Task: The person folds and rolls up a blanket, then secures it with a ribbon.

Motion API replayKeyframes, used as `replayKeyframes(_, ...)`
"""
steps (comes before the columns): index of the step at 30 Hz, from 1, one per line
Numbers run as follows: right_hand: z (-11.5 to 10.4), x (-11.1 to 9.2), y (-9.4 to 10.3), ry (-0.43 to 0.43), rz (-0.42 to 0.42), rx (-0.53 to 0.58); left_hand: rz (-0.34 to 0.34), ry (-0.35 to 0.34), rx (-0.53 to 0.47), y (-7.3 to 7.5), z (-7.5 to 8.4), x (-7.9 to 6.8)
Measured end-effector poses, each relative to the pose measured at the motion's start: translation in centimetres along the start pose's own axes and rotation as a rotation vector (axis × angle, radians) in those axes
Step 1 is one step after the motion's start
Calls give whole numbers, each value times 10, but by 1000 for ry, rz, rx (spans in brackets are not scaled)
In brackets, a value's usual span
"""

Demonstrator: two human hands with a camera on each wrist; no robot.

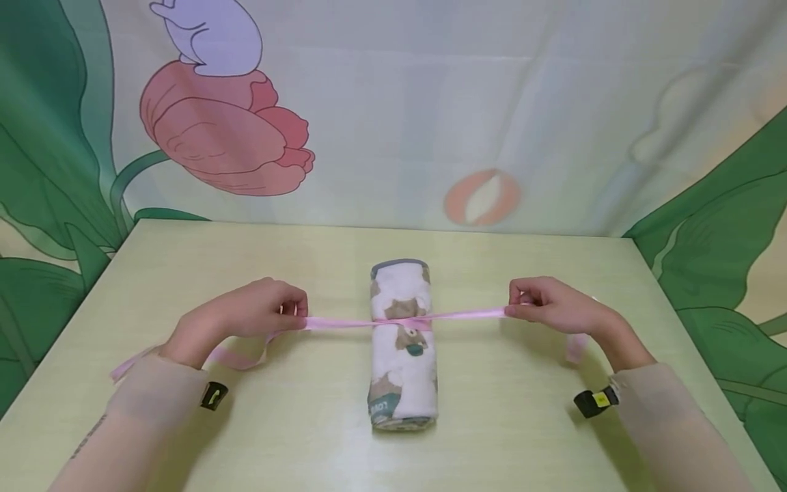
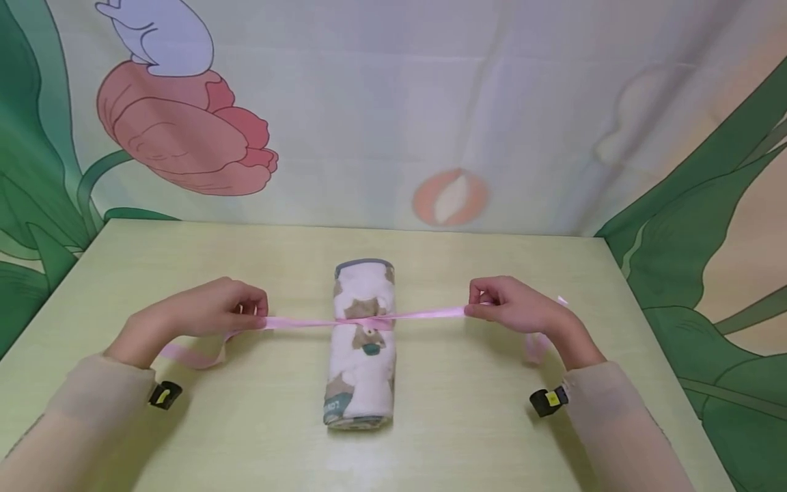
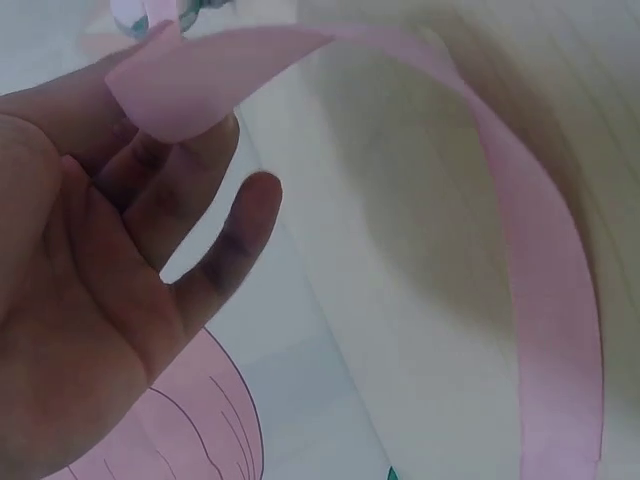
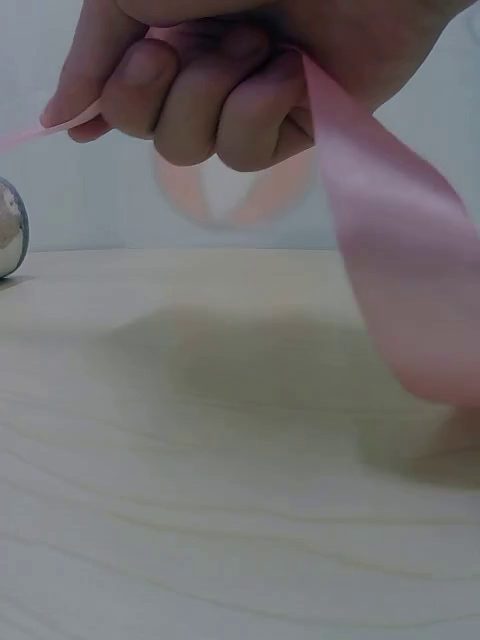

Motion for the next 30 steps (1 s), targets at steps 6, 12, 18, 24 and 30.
replayKeyframes(6,3,-3,2,-8,5,-5,23,25,67,0,-1,-2)
replayKeyframes(12,12,-5,5,9,14,-23,31,38,115,1,-4,-6)
replayKeyframes(18,20,-8,8,8,20,-40,31,105,171,4,-11,-9)
replayKeyframes(24,29,-12,11,0,0,-22,28,134,167,6,-18,-12)
replayKeyframes(30,37,-15,12,-5,-34,-1,27,140,127,5,-24,-15)
Point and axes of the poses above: each hand's wrist, its own x-axis towards the middle knuckle, its own y-axis out of the back of the hand, z = x × y, the point moved 5 cm from there along x, towards the middle knuckle
